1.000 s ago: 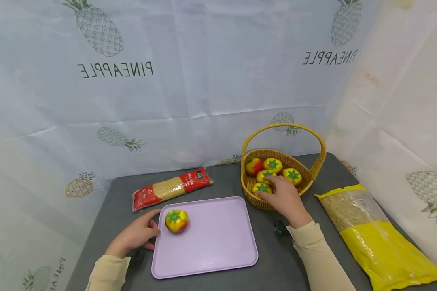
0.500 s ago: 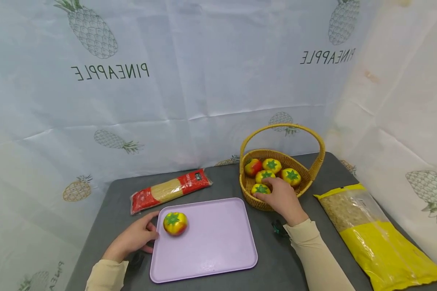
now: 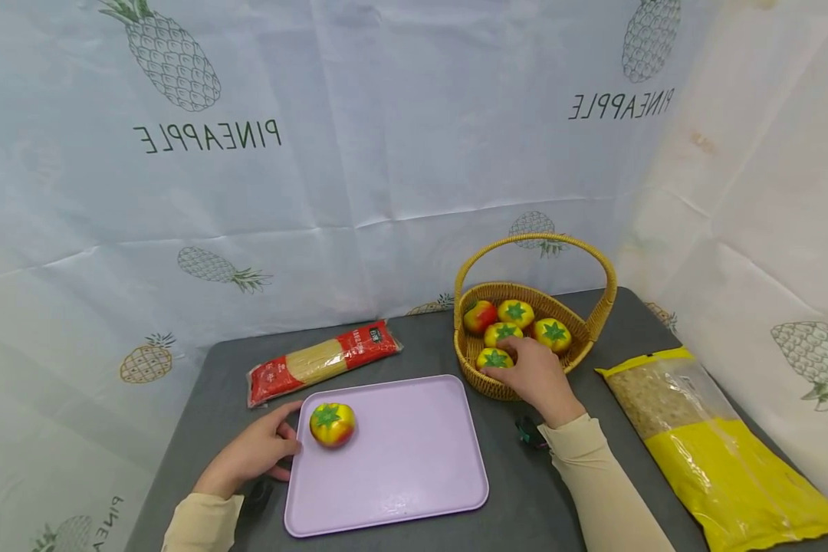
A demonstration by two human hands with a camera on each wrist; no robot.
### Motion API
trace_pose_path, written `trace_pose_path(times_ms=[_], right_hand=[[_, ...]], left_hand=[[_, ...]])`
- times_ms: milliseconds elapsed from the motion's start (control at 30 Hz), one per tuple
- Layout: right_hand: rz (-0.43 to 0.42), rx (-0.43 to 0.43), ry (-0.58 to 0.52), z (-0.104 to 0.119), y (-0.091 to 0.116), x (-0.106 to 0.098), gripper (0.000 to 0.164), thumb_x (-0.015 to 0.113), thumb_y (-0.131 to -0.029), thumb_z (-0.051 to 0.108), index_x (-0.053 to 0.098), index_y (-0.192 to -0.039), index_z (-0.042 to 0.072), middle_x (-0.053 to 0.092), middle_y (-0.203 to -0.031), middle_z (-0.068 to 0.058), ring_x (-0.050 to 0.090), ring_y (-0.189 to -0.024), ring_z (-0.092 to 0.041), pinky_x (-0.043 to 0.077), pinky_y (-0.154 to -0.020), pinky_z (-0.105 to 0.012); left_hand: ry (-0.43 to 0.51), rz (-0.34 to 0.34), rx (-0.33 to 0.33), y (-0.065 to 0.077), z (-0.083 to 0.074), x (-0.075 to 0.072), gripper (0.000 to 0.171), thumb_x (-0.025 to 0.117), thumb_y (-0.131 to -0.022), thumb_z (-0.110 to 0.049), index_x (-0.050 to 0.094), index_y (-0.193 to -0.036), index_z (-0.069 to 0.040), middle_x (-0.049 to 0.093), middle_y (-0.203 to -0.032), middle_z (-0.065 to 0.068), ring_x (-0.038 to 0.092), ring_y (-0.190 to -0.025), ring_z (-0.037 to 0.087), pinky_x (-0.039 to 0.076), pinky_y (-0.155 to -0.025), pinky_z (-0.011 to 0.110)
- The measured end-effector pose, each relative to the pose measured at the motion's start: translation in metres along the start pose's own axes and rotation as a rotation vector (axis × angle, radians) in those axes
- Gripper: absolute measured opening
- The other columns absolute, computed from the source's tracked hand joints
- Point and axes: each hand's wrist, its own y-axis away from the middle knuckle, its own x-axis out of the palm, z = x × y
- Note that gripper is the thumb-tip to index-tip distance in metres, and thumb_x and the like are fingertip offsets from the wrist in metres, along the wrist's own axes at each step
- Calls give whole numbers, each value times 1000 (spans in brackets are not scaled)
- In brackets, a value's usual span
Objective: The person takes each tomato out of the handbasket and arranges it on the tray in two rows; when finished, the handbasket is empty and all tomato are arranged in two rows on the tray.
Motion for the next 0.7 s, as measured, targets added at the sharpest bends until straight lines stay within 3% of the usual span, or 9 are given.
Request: trace_pose_path(times_ms=[333,700], right_hand=[[25,38,-21,1,1,-6,66,86,-88,49,72,-138,7,75,-133,-16,70,-112,-36,60,-97,-57],[-3,64,-47,-1,8,-30,68,85,-89,48,69,-140,7,75,-126,-17,67,-103,-31,62,-89,-51]], left_hand=[[-12,-7,-24,0,1,1,78,74,-93,-8,42,-164,-10,58,-102,14,63,-84,26,68,-66,41],[-11,-12,-20,2,-2,1,78,74,-92,-7,42,-163,-9,57,-102,14,63,-83,26,68,-65,41]])
